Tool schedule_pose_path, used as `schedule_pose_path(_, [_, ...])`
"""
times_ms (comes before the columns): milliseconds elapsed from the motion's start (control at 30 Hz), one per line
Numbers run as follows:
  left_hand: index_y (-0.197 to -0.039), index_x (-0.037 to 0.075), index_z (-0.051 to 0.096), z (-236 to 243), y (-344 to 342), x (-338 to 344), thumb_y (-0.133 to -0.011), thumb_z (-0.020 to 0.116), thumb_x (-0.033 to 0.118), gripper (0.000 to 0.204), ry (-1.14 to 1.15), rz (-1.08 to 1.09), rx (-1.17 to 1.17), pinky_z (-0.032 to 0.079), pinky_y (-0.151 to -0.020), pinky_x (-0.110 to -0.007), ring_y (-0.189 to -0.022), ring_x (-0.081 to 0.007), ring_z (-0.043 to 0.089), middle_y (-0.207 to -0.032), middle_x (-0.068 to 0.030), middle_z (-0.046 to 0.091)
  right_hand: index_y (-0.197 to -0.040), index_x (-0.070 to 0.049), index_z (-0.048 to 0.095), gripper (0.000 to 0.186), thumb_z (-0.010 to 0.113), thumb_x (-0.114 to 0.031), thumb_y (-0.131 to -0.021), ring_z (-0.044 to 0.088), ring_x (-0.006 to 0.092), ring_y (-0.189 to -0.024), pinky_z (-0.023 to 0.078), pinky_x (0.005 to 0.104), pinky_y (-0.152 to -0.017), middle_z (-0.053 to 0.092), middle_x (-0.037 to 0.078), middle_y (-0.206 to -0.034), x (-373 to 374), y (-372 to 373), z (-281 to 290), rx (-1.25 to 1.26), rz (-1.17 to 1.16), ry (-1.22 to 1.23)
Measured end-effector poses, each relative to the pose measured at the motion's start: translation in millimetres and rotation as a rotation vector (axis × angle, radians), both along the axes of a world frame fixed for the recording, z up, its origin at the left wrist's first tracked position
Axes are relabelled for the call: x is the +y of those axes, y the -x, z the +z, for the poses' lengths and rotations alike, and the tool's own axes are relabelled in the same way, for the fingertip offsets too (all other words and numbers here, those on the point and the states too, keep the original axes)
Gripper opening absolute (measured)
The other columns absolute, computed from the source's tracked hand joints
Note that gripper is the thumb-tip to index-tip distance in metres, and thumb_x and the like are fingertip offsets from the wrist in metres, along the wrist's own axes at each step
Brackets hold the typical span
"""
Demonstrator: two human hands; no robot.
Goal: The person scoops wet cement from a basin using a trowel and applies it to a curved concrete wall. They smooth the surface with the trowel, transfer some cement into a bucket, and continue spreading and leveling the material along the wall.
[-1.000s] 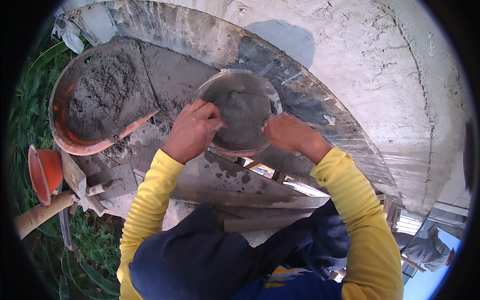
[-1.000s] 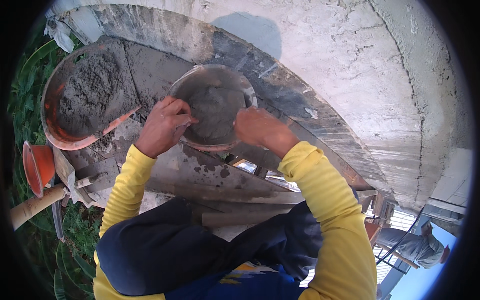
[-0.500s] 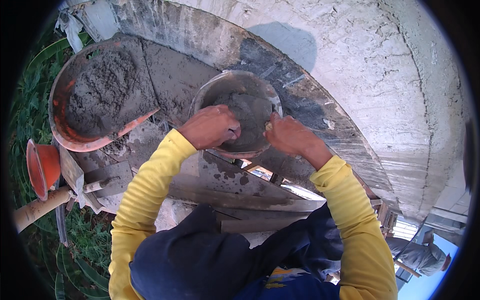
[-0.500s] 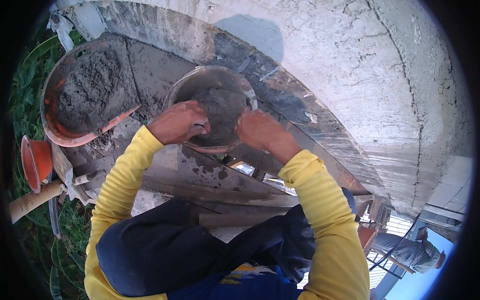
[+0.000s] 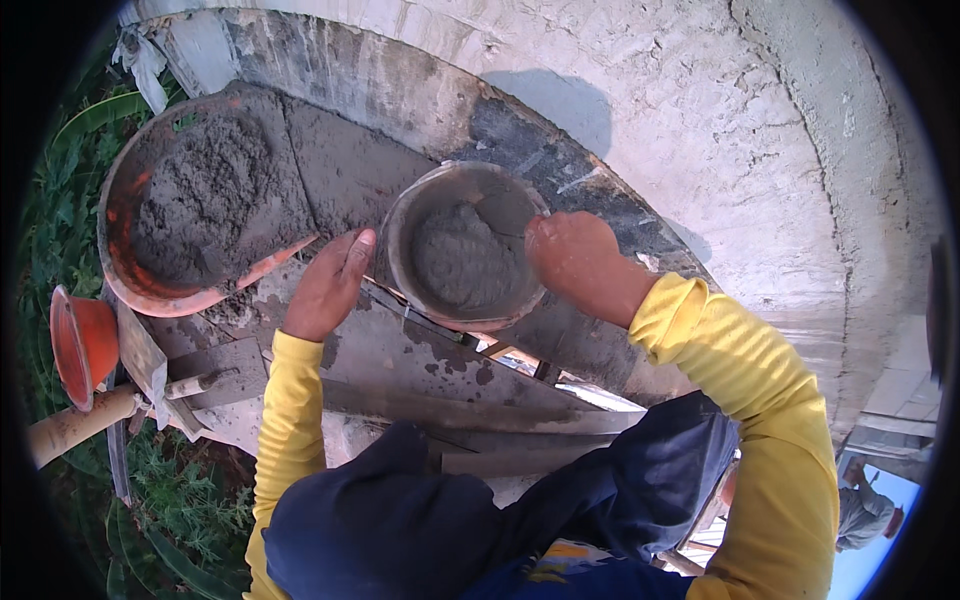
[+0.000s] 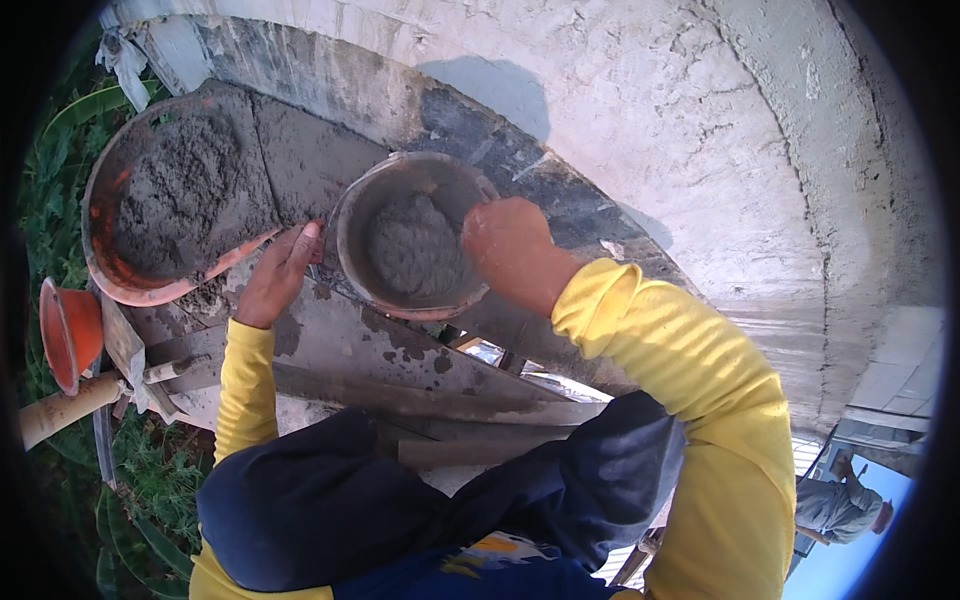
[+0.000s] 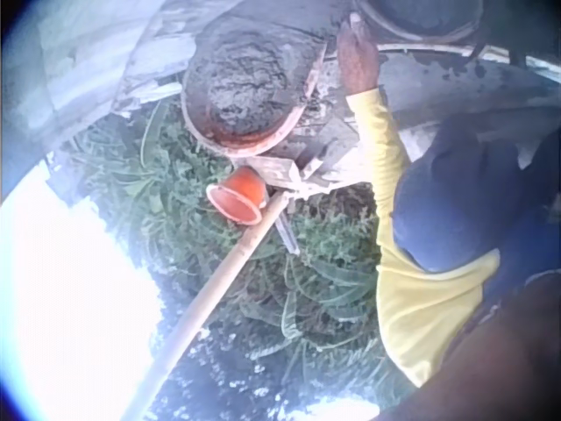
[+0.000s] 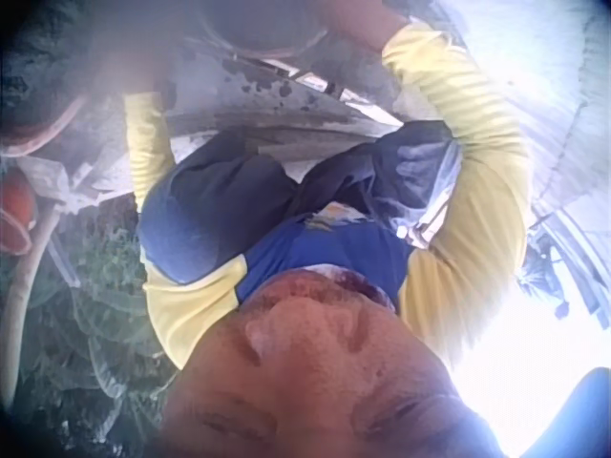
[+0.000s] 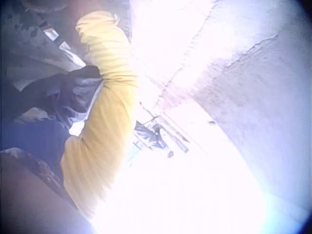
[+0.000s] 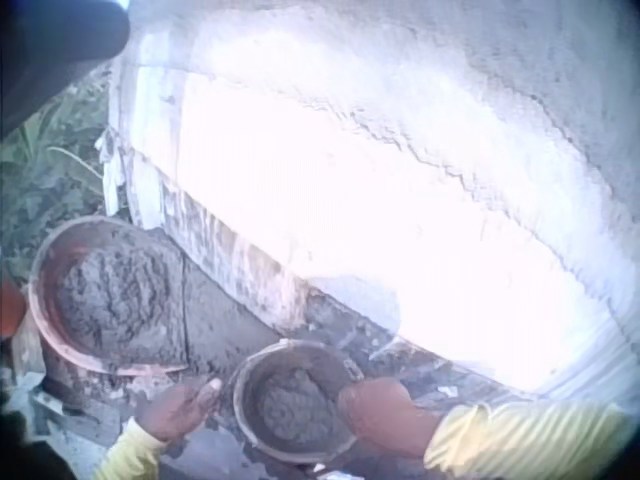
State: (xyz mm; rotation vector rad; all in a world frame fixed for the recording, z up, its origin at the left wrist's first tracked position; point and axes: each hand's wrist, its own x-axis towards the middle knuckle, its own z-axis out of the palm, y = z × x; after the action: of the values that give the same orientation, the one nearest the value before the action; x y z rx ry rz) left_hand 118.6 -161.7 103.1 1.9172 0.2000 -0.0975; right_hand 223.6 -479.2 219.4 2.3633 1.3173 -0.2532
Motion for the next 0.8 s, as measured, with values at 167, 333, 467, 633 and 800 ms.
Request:
schedule_pose_path(167, [-0.129, -0.01, 0.066, -34.8, -0.1, -60.8, -0.114, 0.056, 0.03, 0.044, 0.503, 0.09, -0.014, 0.049, -0.101, -0.035, -0.11, -0.0162, 0.061, -0.118, -0.0168, 0.073, -0.107, 0.003, 0.073, 0.022, 0.072, -0.007, -0.088, 0.073, 0.0289, -0.068, 0.059, 0.0415, -0.061, 0.071, 0.014, -0.082, 31.9, -44.4, -17.3, 0.553, -0.326, 0.658])
schedule_pose_path(333, [-0.13, -0.009, 0.066, -27.1, 11.8, -79.2, -0.114, 0.056, 0.026, 0.04, 0.488, -0.017, -0.11, 0.049, -0.103, -0.037, -0.112, -0.0241, 0.066, -0.123, -0.0197, 0.072, -0.129, 0.001, 0.058, 0.039, 0.071, -0.011, -0.094, 0.061, 0.0166, -0.052, 0.05, 0.0342, -0.047, 0.059, 0.005, -0.067, -25.9, 5.5, -16.0, 1.249, -1.055, 0.063])
schedule_pose_path(467, [-0.131, -0.008, 0.066, -34.2, 8.3, -73.8, -0.115, 0.052, 0.03, 0.043, 0.458, -0.028, -0.175, 0.049, -0.102, -0.037, -0.115, -0.0265, 0.067, -0.124, -0.0206, 0.072, -0.129, -0.001, 0.055, 0.034, 0.068, -0.008, -0.098, 0.056, 0.012, -0.053, 0.046, 0.0294, -0.045, 0.059, 0.004, -0.081, -42.1, 55.5, -47.1, 1.584, -1.403, -0.547])
schedule_pose_path(633, [-0.123, -0.003, 0.068, -46.6, 12.1, -38.8, -0.116, 0.051, 0.03, 0.038, 0.618, 0.045, 0.051, 0.05, -0.094, -0.028, -0.102, -0.0112, 0.062, -0.111, -0.0041, 0.071, -0.144, 0.0, 0.052, 0.041, 0.053, -0.024, -0.11, 0.056, 0.0156, -0.051, 0.051, 0.0286, -0.045, 0.061, 0.013, -0.09, -35.3, 55.5, -83.8, 2.225, -1.627, -1.188])
schedule_pose_path(800, [-0.116, -0.005, 0.064, -55.5, 2.9, -54.8, -0.115, 0.052, 0.037, 0.044, 0.415, 0.115, -0.055, 0.049, -0.087, -0.04, -0.089, -0.0201, 0.056, -0.092, -0.0112, 0.064, -0.144, -0.001, 0.047, 0.051, 0.034, -0.044, -0.118, 0.052, 0.0167, -0.04, 0.046, 0.0299, -0.033, 0.053, 0.011, -0.077, -61.1, 77.7, -11.7, 1.952, -1.695, -1.4])
